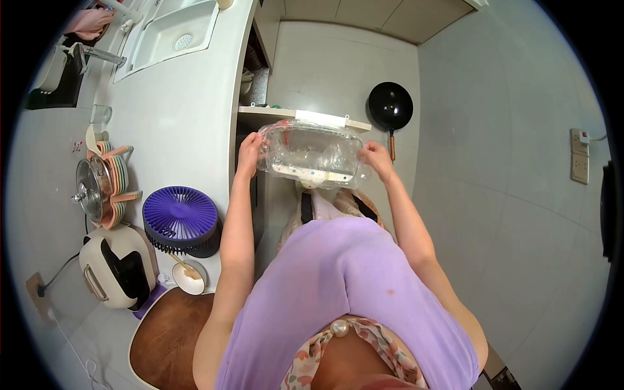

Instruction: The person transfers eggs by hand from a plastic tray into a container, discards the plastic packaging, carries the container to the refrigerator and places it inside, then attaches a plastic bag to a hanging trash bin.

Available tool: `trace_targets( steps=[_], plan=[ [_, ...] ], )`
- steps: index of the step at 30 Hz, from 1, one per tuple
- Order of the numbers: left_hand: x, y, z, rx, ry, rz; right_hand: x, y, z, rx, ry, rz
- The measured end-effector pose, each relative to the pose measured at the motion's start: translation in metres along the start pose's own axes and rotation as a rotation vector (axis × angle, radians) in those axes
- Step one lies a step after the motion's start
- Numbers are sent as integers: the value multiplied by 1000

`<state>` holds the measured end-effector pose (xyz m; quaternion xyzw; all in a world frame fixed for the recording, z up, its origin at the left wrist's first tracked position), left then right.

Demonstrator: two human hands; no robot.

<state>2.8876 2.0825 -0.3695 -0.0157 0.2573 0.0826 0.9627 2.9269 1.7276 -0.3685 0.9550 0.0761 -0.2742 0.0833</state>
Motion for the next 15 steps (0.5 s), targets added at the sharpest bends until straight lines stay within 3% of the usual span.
trace_targets(
  steps=[15],
  plan=[
    [7,-1,9,56,-38,34,-7,6,-10,230,-135,-75]
  ],
)
Point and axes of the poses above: each hand's wrist, its own x-axis towards the middle knuckle, its own y-axis out of the back of the hand, z = x × y, the point moved 3 cm from there along x, towards the middle knuckle, and after that the axes turned 11 degrees about x, right-handed, at the moved point
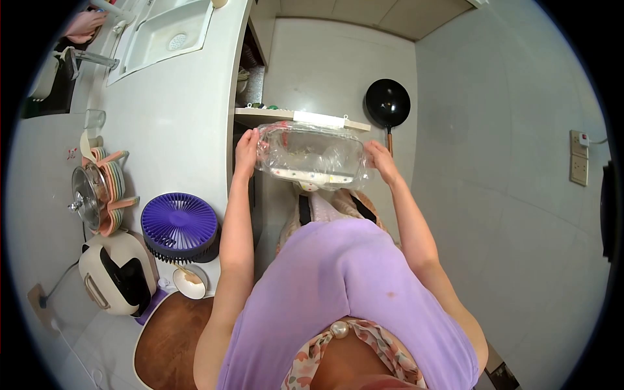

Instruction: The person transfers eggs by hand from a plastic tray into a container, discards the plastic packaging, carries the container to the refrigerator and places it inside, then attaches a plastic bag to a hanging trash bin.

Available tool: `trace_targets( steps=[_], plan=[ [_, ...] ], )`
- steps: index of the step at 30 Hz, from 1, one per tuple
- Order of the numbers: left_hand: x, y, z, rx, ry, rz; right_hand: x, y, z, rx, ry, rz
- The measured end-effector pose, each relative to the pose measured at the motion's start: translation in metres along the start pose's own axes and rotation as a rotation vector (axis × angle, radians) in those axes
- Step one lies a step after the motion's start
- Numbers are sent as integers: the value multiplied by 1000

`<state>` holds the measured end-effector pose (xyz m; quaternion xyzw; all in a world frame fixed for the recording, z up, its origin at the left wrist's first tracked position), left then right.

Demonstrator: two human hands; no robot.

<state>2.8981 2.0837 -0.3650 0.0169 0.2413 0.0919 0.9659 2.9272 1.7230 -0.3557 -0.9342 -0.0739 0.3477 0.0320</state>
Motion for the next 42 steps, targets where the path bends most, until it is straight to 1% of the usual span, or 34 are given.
trace_targets(
  steps=[4,6,7,10,13,16,19,22,25,27,28,30,31,34,38,42],
  plan=[
    [2,0,-2,52,16,47,-5,-7,-4,108,45,13],
    [4,0,-1,90,9,60,-1,-5,-2,106,46,71],
    [5,-1,0,57,9,50,3,-3,0,105,46,100],
    [3,-1,0,-31,26,12,8,4,2,-121,28,8],
    [0,1,-1,-11,25,-6,7,4,3,-136,137,92],
    [3,5,-10,-57,25,-29,-1,-4,-10,-198,146,133],
    [1,4,-10,-63,25,-8,-9,-4,-13,-112,127,-47],
    [0,2,-6,-26,40,-17,-9,3,-5,-88,117,-96],
    [-2,1,-3,7,61,-1,-4,6,2,77,33,-141],
    [-2,2,-2,-5,80,-16,-1,9,3,80,12,-131],
    [-1,2,-1,-44,56,-28,1,10,4,81,3,-128],
    [-2,4,-1,-122,9,-45,-2,8,4,9,49,-134],
    [-2,5,-1,-99,13,-56,-4,6,1,-31,71,-140],
    [-4,4,5,-41,42,-71,-7,4,-5,-48,43,-158],
    [-8,1,14,-18,18,-72,-10,2,-6,-35,33,-184],
    [0,2,-1,-19,-41,-73,-9,2,-2,-35,70,-209]
  ],
)
Point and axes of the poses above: each hand's wrist, its own x-axis towards the middle knuckle, its own y-axis out of the back of the hand, z = x × y, the point moved 3 cm from there along x, towards the middle knuckle, and after that the axes turned 11 degrees about x, right-handed, at the moved point
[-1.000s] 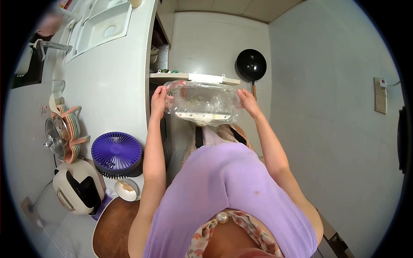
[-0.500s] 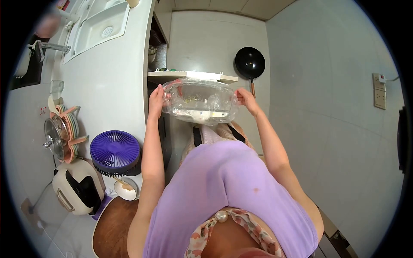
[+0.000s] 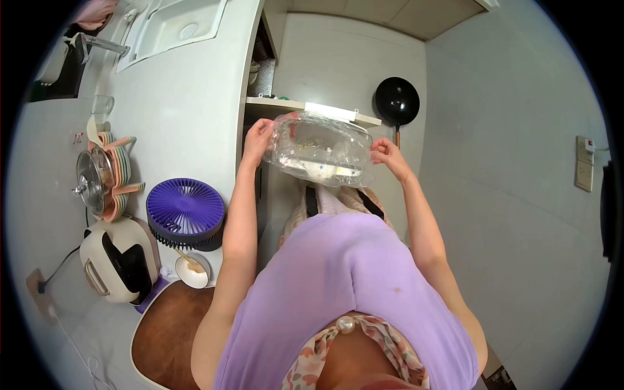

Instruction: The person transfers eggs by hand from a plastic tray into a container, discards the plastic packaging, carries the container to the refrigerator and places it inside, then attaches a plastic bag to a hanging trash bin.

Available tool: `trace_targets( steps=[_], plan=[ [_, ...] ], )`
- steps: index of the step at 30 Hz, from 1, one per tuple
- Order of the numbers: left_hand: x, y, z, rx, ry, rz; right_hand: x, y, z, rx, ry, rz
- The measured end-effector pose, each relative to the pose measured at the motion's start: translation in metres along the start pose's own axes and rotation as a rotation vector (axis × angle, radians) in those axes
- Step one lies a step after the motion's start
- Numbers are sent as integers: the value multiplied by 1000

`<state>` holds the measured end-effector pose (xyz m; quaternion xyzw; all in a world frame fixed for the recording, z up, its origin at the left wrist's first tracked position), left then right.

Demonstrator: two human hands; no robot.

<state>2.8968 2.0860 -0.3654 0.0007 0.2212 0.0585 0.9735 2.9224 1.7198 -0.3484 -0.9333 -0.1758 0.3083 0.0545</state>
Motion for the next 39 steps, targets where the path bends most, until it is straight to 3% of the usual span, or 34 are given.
trace_targets(
  steps=[4,13,16,19,22,34,39],
  plan=[
    [2,0,-5,5,-21,27,0,-3,1,-40,44,7],
    [-1,-1,-4,129,-32,71,-5,-23,3,-635,342,227],
    [-5,-4,0,116,88,91,-1,-20,5,-811,428,286],
    [-1,-4,-2,105,-20,108,3,-18,4,-676,413,337],
    [0,-4,-6,107,23,131,6,-18,-1,-464,306,382],
    [8,-1,1,253,88,208,30,-12,-10,-363,91,500],
    [10,-2,2,99,114,157,30,-14,-17,-344,56,412]
  ],
)
Point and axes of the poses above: each hand's wrist, its own x-axis towards the middle knuckle, its own y-axis out of the back of the hand, z = x × y, the point moved 3 cm from there along x, towards the middle knuckle, and after that the axes turned 11 degrees about x, right-handed, at the moved point
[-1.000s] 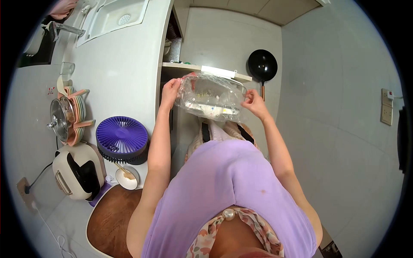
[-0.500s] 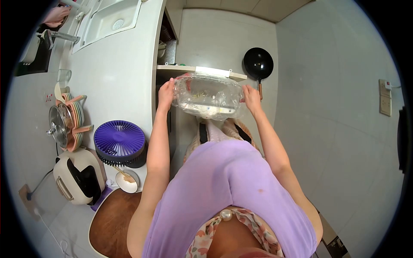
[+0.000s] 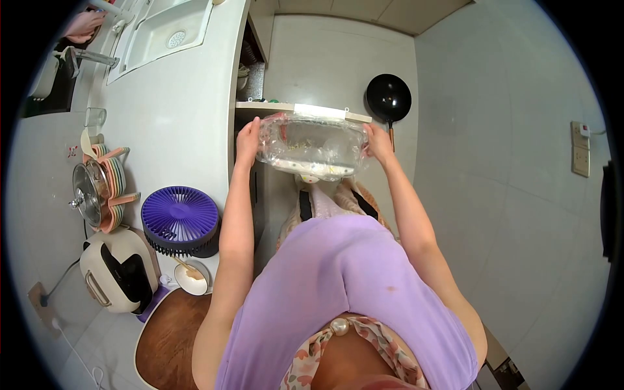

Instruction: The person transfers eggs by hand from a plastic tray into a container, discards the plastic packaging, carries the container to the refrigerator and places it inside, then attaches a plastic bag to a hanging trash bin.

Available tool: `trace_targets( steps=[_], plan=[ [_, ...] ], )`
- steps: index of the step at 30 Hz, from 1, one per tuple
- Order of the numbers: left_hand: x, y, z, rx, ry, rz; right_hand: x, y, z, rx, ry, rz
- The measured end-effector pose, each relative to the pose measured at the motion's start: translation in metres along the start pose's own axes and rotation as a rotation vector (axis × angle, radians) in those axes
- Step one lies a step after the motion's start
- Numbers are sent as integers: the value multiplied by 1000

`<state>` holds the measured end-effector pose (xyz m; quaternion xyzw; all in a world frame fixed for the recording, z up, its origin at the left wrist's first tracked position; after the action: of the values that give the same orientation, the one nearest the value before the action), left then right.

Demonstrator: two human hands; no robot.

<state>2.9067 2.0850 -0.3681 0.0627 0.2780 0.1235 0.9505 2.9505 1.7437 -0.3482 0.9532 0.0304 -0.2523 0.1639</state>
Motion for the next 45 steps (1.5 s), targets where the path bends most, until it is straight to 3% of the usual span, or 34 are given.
trace_targets(
  steps=[4,8,13,21,27,31,34,35,38,39,42,45],
  plan=[
    [-15,-1,4,5,-164,-46,-12,2,4,28,187,-69],
    [-23,-5,10,-96,-335,-183,-14,3,16,104,219,-100],
    [-6,4,-9,-47,-276,-156,-19,2,10,188,270,-109],
    [4,3,-21,-73,-290,-56,-12,4,3,308,177,-47],
    [26,5,-25,165,-112,208,12,-2,-1,86,140,-46],
    [41,3,-31,427,9,206,16,-3,6,77,128,-59],
    [66,6,-44,347,70,173,10,-4,-4,144,93,-25],
    [71,3,-48,151,108,124,10,-4,-9,112,103,-22],
    [72,4,-40,51,313,55,14,-2,-17,51,114,-21],
    [91,5,-65,-29,230,47,16,-1,-18,52,106,-29],
    [87,7,-70,151,177,116,17,0,-16,84,63,-65],
    [57,5,-43,169,153,63,28,1,15,168,70,-110]
  ],
)
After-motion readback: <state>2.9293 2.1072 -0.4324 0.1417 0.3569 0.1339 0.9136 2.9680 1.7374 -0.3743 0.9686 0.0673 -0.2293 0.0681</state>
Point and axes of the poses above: each hand's wrist, its own x-axis towards the middle knuckle, its own y-axis out of the back of the hand, z = x × y, the point moved 3 cm from there along x, towards the middle knuckle, and after that the axes turned 11 degrees about x, right-handed, at the moved point
